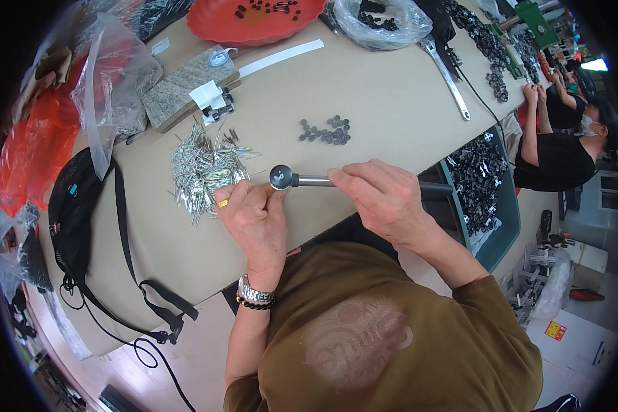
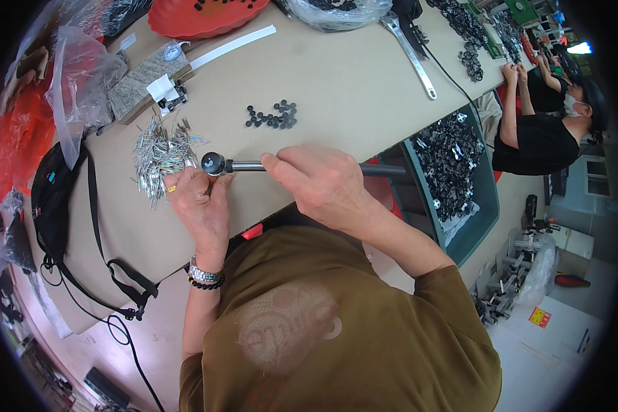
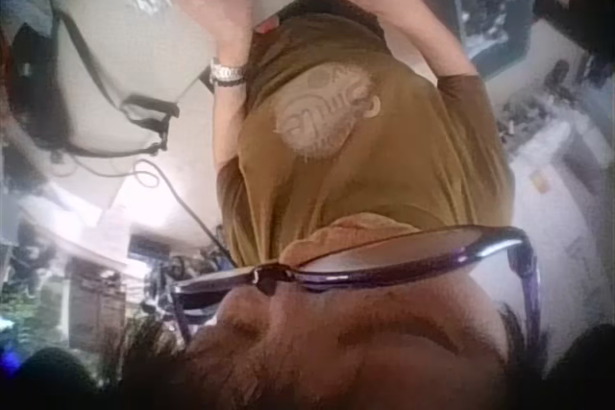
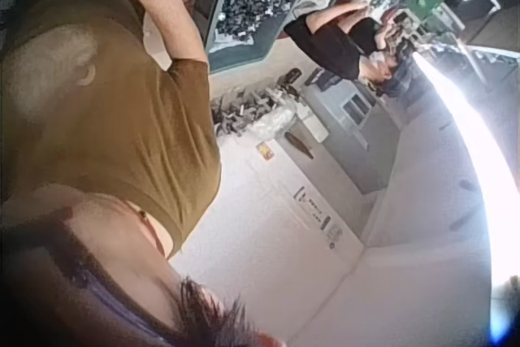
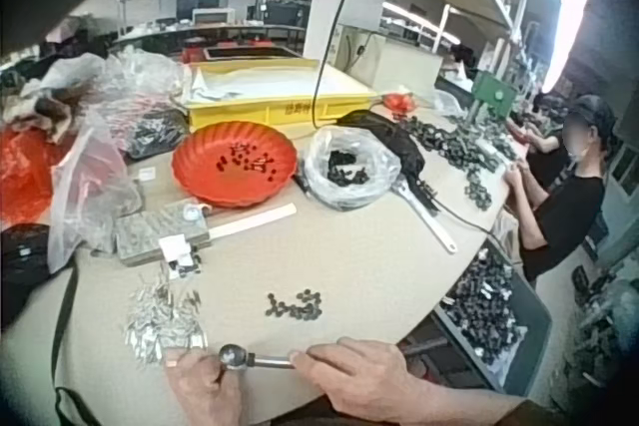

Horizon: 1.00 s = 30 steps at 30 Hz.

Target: The person assembles small mechanical components by inserting metal pins into plastic rings, using a hammer to secure the pins.

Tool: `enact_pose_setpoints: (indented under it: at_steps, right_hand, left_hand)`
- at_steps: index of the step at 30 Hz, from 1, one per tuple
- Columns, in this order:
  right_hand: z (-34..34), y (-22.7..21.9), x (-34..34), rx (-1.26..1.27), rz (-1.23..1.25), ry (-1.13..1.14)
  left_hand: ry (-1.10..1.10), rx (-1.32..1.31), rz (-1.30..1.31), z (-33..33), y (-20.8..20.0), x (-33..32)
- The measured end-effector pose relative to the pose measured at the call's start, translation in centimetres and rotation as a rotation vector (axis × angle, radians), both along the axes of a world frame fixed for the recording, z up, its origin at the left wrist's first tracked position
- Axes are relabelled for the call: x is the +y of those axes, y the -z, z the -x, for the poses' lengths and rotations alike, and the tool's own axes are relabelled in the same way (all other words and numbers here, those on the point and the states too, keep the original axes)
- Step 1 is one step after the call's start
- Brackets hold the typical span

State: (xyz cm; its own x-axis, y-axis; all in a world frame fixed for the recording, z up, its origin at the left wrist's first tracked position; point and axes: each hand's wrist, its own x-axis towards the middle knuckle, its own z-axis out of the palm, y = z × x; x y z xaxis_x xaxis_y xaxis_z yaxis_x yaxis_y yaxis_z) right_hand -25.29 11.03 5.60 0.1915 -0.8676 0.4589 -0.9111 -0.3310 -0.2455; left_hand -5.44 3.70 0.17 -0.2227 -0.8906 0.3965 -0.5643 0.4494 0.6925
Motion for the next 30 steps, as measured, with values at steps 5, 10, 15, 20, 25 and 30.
enact_pose_setpoints:
  at_steps: [5, 10, 15, 20, 25, 30]
  right_hand:
    - [-0.3, -0.8, -0.3, -0.152, 0.158, 0.027]
    - [0.0, -0.1, -0.5, -0.034, 0.012, 0.021]
    - [1.4, -0.2, -0.6, -0.300, 0.135, 0.113]
    - [6.3, 0.9, -0.4, -0.524, -0.146, 0.518]
    - [8.7, 2.7, -0.8, -0.274, -0.185, 0.696]
    - [8.9, 3.6, -1.7, -0.276, -0.146, 0.693]
  left_hand:
    - [0.006, 0.008, -0.003, -0.1, 0.0, -0.1]
    - [-0.005, -0.007, -0.028, 0.0, -0.2, -0.5]
    - [0.008, -0.028, 0.032, 0.0, -0.6, -0.2]
    - [0.043, -0.049, 0.218, 1.3, -1.8, -1.1]
    - [0.064, -0.139, 0.038, 4.1, -4.7, -9.7]
    - [0.080, -0.056, 0.056, 6.9, -7.6, -18.2]
